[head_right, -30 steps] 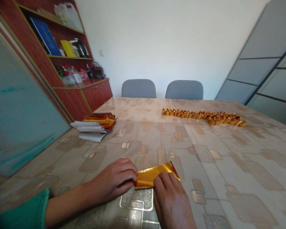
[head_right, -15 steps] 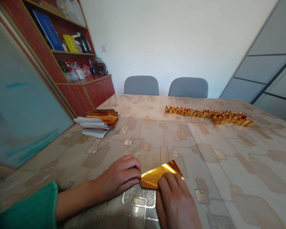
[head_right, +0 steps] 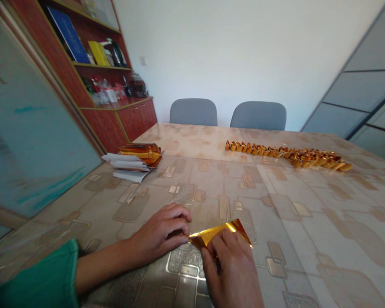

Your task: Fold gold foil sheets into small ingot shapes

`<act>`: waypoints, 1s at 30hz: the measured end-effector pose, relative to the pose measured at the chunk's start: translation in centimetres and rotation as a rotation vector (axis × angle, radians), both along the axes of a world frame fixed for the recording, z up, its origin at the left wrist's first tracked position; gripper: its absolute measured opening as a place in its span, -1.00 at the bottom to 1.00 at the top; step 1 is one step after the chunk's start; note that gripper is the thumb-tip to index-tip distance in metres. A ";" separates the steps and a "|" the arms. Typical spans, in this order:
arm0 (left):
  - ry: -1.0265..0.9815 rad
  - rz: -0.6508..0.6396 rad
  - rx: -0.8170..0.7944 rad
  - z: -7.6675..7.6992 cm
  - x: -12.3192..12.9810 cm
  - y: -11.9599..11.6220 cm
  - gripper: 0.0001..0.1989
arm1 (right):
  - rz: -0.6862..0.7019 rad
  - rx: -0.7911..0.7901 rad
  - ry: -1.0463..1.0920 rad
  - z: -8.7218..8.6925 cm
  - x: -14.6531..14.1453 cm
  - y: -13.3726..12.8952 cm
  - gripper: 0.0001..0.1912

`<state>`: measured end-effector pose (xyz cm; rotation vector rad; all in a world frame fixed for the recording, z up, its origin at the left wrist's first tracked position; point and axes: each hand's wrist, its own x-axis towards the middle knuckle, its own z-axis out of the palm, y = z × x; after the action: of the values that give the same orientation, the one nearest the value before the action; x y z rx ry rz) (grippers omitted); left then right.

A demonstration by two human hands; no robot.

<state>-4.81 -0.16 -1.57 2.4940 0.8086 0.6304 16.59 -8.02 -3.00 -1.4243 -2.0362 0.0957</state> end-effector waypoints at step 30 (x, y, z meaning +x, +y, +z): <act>0.006 0.162 0.049 -1.2 1.7 -0.1 -0.83 | -0.163 0.140 -0.170 -1.5 -0.6 0.6 -0.65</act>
<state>-3.15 -0.30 -2.72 2.4924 1.0166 0.7059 16.01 -7.41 -4.47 -1.5472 -2.0065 -0.2397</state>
